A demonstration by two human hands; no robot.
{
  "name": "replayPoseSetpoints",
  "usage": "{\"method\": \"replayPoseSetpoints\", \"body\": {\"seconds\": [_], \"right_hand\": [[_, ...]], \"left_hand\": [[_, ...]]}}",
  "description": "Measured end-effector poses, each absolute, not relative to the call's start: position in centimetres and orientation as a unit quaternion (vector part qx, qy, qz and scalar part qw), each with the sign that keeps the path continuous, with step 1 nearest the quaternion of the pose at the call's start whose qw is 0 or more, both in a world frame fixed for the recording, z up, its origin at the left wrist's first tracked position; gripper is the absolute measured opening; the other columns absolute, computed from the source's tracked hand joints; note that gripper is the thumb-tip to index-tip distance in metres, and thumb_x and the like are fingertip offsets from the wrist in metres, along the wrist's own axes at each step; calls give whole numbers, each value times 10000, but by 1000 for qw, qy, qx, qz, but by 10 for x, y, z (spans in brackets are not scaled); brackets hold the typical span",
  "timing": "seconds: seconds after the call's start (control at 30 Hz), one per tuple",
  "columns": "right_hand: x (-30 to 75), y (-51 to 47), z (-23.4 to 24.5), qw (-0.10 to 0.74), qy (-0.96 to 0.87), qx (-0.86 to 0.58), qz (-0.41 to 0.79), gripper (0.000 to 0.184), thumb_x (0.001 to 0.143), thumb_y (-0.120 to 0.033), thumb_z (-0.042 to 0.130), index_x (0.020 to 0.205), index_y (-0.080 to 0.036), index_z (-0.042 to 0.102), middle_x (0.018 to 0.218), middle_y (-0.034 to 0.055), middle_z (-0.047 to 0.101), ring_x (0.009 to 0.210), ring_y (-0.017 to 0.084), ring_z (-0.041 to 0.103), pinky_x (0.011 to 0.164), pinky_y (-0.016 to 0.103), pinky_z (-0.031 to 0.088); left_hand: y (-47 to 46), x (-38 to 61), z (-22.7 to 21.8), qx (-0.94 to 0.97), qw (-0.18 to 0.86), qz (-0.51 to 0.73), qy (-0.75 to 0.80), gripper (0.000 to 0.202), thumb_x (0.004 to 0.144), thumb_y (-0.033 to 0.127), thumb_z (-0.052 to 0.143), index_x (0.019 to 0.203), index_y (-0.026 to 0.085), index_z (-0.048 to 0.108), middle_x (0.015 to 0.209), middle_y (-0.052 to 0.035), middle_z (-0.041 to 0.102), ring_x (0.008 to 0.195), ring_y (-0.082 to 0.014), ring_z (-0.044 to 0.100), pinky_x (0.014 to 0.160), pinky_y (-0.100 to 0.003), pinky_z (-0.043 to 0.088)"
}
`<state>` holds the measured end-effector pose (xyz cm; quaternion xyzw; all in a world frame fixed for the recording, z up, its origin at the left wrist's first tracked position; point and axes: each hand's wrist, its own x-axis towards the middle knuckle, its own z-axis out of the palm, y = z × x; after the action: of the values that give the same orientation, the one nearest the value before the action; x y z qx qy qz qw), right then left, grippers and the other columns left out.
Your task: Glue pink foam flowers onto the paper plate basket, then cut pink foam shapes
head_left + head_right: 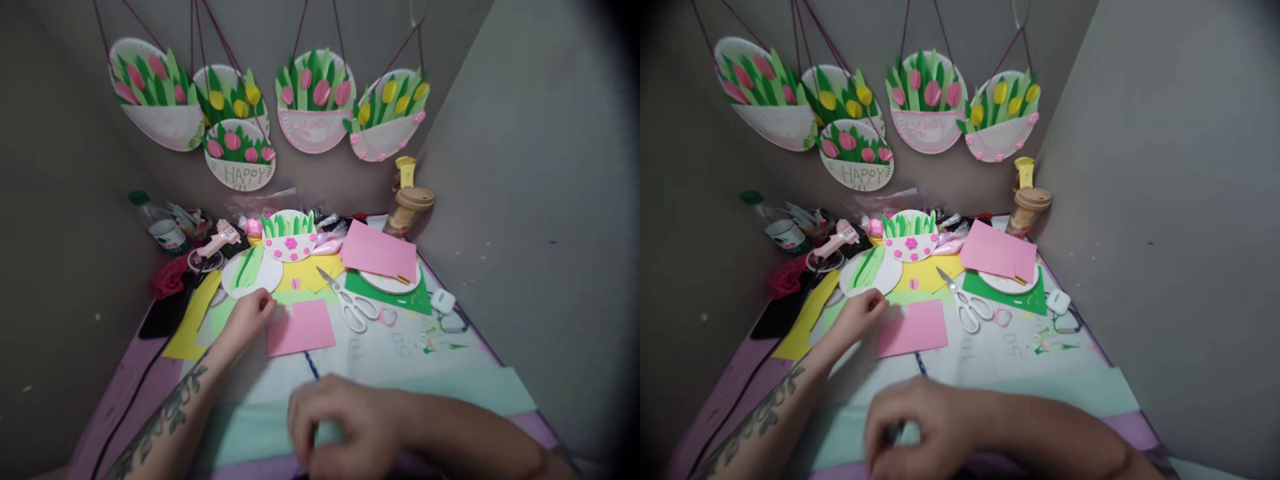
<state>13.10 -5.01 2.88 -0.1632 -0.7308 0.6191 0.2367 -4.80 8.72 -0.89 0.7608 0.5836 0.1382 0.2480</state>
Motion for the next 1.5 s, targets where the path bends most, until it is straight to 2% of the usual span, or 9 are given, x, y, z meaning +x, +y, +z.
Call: {"method": "replayPoseSetpoints", "body": {"seconds": [0.13, 0.33, 0.47, 0.63, 0.73, 0.9, 1.03, 1.2, 1.5], "right_hand": [[143, -42, -7, 92, -764, -563, 301, 194, 865, -325, 507, 951, -161, 564, 939, 122, 635, 890, 245, 587, 771, 356, 445], [132, -49, -32, -13, -764, -601, 233, 255, 838, -138, 438, 1058, -171, 563, 866, 100, 674, 745, 227, 633, 628, 288, 424], [167, -50, -7, 59, -787, -477, 388, 269, 793, -109, 451, 941, -211, 651, 856, 33, 697, 813, 189, 638, 733, 274, 450], [220, -58, 11, 177, -684, -477, 522, 227, 832, -201, 479, 913, -214, 690, 807, 18, 678, 701, 140, 618, 660, 253, 475], [232, -65, 2, 277, -625, -477, 552, 225, 848, -377, 533, 913, -220, 680, 764, 33, 674, 707, 164, 629, 666, 287, 487], [224, -71, -11, 469, -546, -444, 534, 599, 748, -689, 544, 1143, -238, 534, 1037, 138, 684, 1027, 292, 623, 849, 441, 476], [212, -68, -7, 483, -590, -526, 378, 248, 791, -461, 647, 812, -235, 548, 827, 65, 670, 905, 239, 630, 825, 376, 474], [216, -61, -8, 545, -581, -548, 255, 283, 880, -465, 498, 727, -227, 512, 723, 24, 571, 760, 197, 579, 770, 331, 462], [185, -35, -40, 360, -583, -650, 329, 343, 756, -261, 554, 1047, -225, 376, 1335, 164, 475, 1145, 247, 545, 913, 435, 446]], "left_hand": [[47, -67, -16, 791, 233, 65, 561, 293, 808, 440, 500, 933, 181, 557, 895, -79, 644, 776, -215, 588, 634, -286, 362], [36, -60, -31, 752, 267, 64, 600, 547, 775, 428, 564, 1244, 195, 405, 940, -67, 655, 769, -222, 622, 613, -285, 377], [42, -66, -38, 741, 320, 116, 579, 378, 826, 343, 474, 1175, 197, 453, 816, -26, 651, 698, -196, 609, 615, -291, 420], [34, -77, -32, 882, 284, 122, 357, 500, 771, 180, 489, 1267, 240, 492, 1410, -92, 439, 1335, -265, 336, 1057, -429, 328], [26, -71, -32, 915, 252, 41, 313, 660, 755, 292, 577, 1384, 230, 389, 1529, -94, 263, 1417, -312, 147, 1113, -512, 226], [21, -55, -40, 921, 174, 35, 347, 549, 790, 214, 512, 1329, 131, 451, 1417, -163, 442, 1361, -295, 314, 1094, -449, 307], [22, -49, -40, 932, 138, 26, 334, 357, 849, 106, 396, 1176, 122, 539, 1252, -177, 573, 1244, -294, 470, 987, -454, 429], [21, -50, -33, 938, 125, 11, 323, 310, 877, 93, 370, 1119, 138, 558, 1173, -162, 601, 1152, -290, 517, 921, -438, 465], [14, -52, -33, 917, 173, 71, 354, 632, 729, 449, 689, 1253, 163, 480, 1266, -130, 529, 1156, -300, 444, 990, -420, 388]]}}
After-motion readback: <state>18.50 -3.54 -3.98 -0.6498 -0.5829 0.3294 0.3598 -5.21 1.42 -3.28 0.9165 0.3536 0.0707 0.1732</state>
